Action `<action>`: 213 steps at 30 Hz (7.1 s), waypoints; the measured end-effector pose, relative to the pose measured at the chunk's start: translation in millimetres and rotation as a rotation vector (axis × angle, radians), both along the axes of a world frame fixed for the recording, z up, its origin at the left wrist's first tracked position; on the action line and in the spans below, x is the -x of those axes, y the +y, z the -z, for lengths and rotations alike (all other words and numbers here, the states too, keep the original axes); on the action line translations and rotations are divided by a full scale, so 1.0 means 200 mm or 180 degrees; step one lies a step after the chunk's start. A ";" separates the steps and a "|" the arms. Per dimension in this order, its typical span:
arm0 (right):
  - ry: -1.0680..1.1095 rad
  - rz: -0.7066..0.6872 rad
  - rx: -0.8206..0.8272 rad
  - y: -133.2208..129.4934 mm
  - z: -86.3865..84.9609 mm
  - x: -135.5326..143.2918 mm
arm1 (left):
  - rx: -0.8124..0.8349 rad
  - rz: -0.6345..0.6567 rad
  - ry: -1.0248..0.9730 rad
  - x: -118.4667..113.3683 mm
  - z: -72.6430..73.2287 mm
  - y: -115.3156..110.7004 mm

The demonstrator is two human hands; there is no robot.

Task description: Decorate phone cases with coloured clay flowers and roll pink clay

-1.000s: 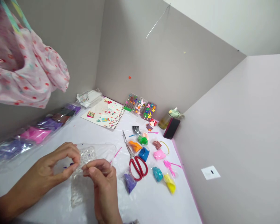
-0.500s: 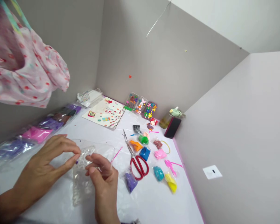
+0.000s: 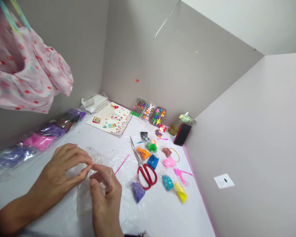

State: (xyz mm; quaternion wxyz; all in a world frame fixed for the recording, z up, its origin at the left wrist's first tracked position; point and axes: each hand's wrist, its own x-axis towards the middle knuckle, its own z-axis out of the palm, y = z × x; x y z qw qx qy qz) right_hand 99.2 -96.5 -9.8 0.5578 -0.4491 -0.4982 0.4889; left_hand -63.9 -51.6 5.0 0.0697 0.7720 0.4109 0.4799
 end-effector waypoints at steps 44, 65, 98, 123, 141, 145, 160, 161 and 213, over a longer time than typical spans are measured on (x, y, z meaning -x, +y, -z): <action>0.0372 -0.0054 0.0140 0.03 0.03 -0.01 | 0.0005 0.0114 -0.0126 -0.01 0.01 -0.01; 0.0518 0.0057 0.0200 0.02 0.04 -0.02 | 0.0408 0.0212 -0.0465 0.01 -0.01 -0.04; -0.0043 -0.0154 -0.0130 0.00 -0.03 -0.01 | -0.0135 -0.0052 0.0040 0.01 0.01 0.01; 0.1025 0.0362 0.0261 0.02 0.03 0.00 | 0.0297 0.0060 -0.0447 0.01 0.01 -0.01; -0.1187 0.0416 -0.1255 -0.04 0.00 0.02 | -0.0123 -0.0014 0.0200 -0.02 -0.04 -0.02; -0.0585 0.0367 -0.0640 -0.03 0.00 0.01 | 0.0025 -0.0033 -0.0007 -0.05 -0.01 -0.02; 0.2023 0.0188 0.0597 0.05 -0.03 0.02 | 0.1954 0.0712 -0.2298 0.03 0.05 -0.02; 0.2040 0.0236 0.0596 0.05 -0.02 0.02 | 0.2011 0.0678 -0.2550 0.03 0.06 -0.01; 0.0765 -0.0079 0.0507 0.00 0.01 -0.01 | 0.1122 -0.0003 -0.1159 0.09 0.03 0.03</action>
